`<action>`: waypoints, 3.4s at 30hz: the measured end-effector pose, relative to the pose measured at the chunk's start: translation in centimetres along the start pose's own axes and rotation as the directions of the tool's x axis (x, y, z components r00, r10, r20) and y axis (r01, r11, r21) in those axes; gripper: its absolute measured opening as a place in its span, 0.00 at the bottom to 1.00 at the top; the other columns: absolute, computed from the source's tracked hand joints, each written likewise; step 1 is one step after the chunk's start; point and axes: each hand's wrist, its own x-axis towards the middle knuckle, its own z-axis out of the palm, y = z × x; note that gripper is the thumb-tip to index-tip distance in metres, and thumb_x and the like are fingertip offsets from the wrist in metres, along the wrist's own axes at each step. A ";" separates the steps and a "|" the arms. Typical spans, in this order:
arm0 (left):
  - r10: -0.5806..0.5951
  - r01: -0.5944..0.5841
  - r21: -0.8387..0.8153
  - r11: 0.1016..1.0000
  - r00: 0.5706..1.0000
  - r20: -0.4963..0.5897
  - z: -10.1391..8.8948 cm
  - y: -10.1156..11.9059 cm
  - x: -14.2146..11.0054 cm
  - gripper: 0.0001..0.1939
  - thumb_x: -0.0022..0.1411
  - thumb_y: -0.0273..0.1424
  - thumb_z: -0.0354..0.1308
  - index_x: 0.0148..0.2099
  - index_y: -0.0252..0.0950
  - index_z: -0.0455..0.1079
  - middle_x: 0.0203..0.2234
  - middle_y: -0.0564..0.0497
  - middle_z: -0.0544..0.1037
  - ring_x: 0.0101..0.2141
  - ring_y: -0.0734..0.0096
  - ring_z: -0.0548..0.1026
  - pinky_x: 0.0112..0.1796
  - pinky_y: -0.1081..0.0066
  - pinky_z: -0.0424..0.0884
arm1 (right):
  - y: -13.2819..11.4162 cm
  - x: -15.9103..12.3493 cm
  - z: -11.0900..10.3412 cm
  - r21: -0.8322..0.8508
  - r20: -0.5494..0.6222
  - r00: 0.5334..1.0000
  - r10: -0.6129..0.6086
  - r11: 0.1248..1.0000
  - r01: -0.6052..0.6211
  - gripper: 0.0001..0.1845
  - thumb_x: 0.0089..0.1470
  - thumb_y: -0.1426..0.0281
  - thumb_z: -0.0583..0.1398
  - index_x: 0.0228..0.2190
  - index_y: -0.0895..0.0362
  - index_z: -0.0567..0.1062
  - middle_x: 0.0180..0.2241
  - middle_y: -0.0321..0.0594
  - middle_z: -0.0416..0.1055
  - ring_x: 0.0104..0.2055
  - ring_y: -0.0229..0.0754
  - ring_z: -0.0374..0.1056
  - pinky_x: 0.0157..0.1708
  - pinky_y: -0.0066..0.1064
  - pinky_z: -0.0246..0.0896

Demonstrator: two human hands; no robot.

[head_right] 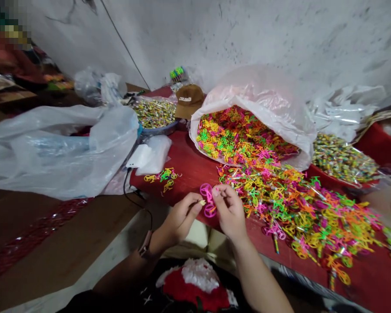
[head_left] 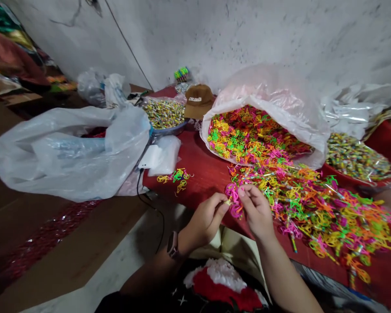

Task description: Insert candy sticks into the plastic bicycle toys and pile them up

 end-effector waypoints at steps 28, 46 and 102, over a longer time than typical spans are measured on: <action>0.416 -0.359 0.289 0.887 0.894 -0.166 -2.3 0.1 1.0 0.03 0.76 0.26 0.53 0.45 0.38 0.66 0.35 0.48 0.73 0.36 0.63 0.73 0.38 0.65 0.71 | -1.9 2.0 4.4 -0.085 -0.061 0.997 0.038 0.995 -0.043 0.21 0.61 0.52 0.67 0.27 0.53 0.72 0.24 0.31 0.65 0.27 0.38 0.58 0.30 0.32 0.55; 0.339 -0.241 0.363 0.900 0.911 -0.234 -2.3 -1.8 1.4 0.08 0.73 0.24 0.53 0.39 0.37 0.69 0.33 0.46 0.73 0.36 0.61 0.71 0.37 0.63 0.70 | -0.7 2.7 5.6 -0.134 -0.085 0.996 -0.010 0.991 -0.001 0.18 0.63 0.56 0.67 0.28 0.53 0.71 0.25 0.32 0.67 0.28 0.39 0.60 0.32 0.33 0.58; 0.062 -0.078 -0.071 0.994 0.976 -0.210 -1.8 -2.0 -0.6 0.06 0.75 0.31 0.55 0.52 0.38 0.65 0.41 0.46 0.79 0.42 0.63 0.81 0.43 0.65 0.77 | 0.5 1.4 5.9 0.141 -0.131 0.988 0.083 0.988 -0.064 0.13 0.61 0.58 0.69 0.32 0.52 0.74 0.29 0.33 0.66 0.32 0.39 0.61 0.36 0.32 0.58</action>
